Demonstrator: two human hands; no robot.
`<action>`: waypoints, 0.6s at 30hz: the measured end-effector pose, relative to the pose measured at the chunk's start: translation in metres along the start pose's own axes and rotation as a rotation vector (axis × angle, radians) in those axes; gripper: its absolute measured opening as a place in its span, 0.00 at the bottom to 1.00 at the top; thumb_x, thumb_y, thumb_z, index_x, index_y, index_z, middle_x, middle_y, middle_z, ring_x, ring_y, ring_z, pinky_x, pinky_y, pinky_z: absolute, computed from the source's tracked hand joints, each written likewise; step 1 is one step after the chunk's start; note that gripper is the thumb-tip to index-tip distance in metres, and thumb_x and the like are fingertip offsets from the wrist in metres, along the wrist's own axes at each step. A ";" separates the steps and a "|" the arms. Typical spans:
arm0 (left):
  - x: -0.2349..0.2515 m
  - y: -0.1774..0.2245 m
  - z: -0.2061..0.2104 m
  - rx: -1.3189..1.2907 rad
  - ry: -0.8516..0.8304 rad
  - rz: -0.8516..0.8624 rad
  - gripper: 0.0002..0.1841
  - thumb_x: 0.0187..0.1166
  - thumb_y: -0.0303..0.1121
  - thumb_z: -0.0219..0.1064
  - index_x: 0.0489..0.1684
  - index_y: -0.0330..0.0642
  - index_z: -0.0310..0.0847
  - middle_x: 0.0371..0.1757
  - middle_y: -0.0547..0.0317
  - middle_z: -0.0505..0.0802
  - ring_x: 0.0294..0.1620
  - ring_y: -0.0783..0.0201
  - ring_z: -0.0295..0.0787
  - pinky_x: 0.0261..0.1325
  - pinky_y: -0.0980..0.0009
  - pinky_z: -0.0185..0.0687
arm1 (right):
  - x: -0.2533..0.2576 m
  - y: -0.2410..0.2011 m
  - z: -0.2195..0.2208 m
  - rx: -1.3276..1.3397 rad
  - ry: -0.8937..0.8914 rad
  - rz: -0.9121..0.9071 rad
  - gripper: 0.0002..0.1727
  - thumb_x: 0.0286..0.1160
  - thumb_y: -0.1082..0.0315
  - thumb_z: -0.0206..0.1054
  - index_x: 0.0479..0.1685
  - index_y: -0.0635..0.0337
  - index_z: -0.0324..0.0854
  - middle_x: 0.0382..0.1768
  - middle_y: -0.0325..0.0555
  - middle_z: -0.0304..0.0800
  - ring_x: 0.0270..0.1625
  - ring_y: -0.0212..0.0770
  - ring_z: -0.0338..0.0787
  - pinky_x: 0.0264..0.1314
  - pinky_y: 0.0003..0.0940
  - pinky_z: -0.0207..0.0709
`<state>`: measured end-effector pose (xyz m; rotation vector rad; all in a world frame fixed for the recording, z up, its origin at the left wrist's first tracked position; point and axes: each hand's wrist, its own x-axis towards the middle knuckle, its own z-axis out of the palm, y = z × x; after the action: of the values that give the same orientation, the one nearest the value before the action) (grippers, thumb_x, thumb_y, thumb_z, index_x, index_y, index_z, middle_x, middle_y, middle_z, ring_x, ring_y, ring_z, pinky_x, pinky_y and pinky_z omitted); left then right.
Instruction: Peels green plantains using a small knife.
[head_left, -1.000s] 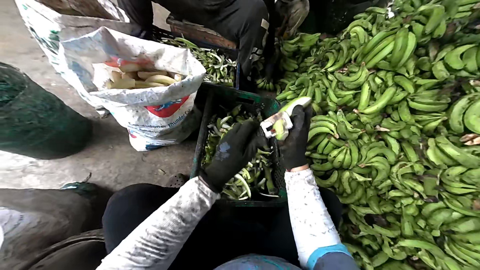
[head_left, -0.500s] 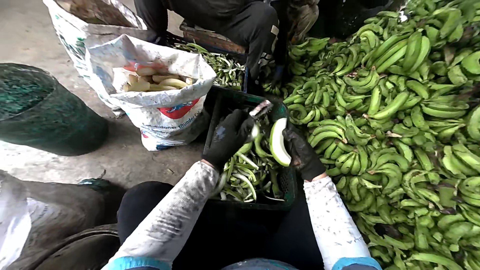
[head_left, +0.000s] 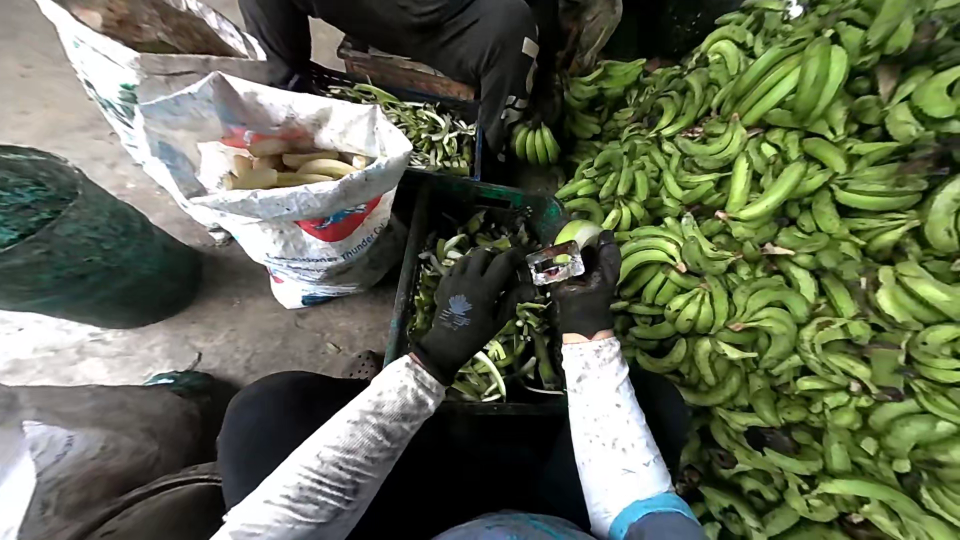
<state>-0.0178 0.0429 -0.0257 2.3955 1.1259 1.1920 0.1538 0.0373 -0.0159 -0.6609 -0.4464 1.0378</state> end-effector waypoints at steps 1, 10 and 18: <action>0.001 -0.001 -0.002 -0.010 -0.018 -0.014 0.24 0.82 0.49 0.66 0.71 0.47 0.81 0.51 0.45 0.89 0.52 0.44 0.87 0.50 0.46 0.84 | -0.002 0.000 -0.003 -0.035 -0.059 0.021 0.16 0.92 0.48 0.48 0.62 0.42 0.74 0.49 0.33 0.86 0.53 0.31 0.88 0.57 0.36 0.86; 0.006 -0.021 -0.010 -0.130 -0.105 -0.087 0.21 0.86 0.43 0.62 0.72 0.42 0.80 0.53 0.45 0.90 0.52 0.49 0.89 0.55 0.48 0.85 | -0.006 -0.038 -0.010 -0.450 -0.396 0.452 0.18 0.89 0.56 0.46 0.54 0.52 0.81 0.35 0.38 0.90 0.33 0.31 0.89 0.32 0.27 0.85; 0.009 -0.025 -0.017 -0.302 -0.173 -0.202 0.24 0.90 0.52 0.54 0.70 0.45 0.80 0.56 0.52 0.91 0.52 0.60 0.89 0.56 0.54 0.86 | -0.001 -0.042 -0.030 -0.350 -0.354 0.625 0.23 0.86 0.43 0.48 0.58 0.45 0.82 0.38 0.40 0.90 0.29 0.33 0.87 0.27 0.27 0.82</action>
<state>-0.0408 0.0643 -0.0229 2.0598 1.0237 0.9884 0.1986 0.0131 -0.0089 -0.9652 -0.7674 1.7051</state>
